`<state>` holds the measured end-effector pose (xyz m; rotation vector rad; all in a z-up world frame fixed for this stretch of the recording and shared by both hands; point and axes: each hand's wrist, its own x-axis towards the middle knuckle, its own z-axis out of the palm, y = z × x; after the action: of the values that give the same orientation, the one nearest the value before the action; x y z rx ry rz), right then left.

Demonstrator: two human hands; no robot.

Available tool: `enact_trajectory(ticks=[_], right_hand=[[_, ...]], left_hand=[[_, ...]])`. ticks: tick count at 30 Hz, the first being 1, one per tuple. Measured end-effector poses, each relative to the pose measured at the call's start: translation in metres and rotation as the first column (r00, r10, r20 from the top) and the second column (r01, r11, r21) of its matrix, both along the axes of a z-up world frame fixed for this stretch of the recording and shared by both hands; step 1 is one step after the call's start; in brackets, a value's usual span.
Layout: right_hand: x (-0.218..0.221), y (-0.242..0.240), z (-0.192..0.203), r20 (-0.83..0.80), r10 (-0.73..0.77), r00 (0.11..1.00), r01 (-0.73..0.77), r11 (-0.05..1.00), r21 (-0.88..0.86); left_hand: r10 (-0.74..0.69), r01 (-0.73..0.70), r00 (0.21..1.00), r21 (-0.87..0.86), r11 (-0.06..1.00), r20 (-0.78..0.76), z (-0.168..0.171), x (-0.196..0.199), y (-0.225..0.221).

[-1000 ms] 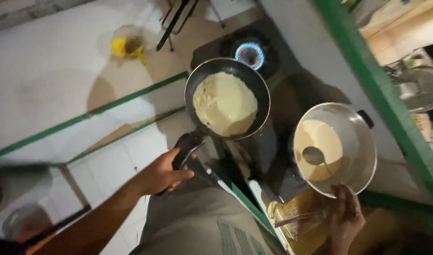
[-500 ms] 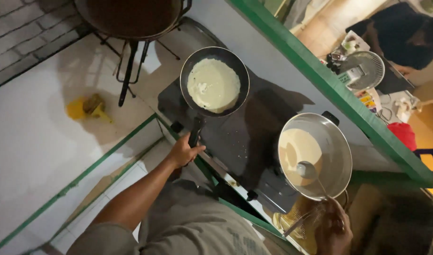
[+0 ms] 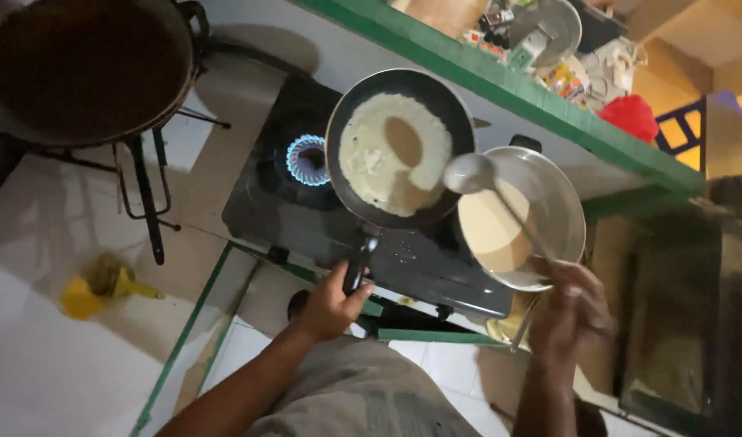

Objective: The person is preparing crepes by greasing a frying pan, pouring batter from a bowl, spreading it evenly, and removing the cooked crepes onto a tray.

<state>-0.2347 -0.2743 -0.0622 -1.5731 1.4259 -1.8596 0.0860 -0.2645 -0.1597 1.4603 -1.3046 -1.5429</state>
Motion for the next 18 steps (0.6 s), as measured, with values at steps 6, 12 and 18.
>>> enact_trajectory(ticks=[6, 12, 18], right_hand=[[0.079, 0.002, 0.0, -0.501, 0.211, 0.839, -0.257, 0.966, -0.024], [0.11, 0.002, 0.005, -0.702, 0.211, 0.68, -0.299, 0.954, -0.003], [0.121, -0.005, 0.005, -0.521, 0.204, 0.829, -0.201, 0.978, 0.063]], left_hand=[[-0.063, 0.063, 0.998, -0.086, 0.994, 0.004, -0.001, 0.013, -0.011], [-0.084, 0.074, 0.995, -0.185, 0.98, -0.049, 0.004, 0.033, -0.017], [-0.09, 0.085, 0.995, -0.096, 0.992, -0.048, 0.017, 0.043, -0.015]])
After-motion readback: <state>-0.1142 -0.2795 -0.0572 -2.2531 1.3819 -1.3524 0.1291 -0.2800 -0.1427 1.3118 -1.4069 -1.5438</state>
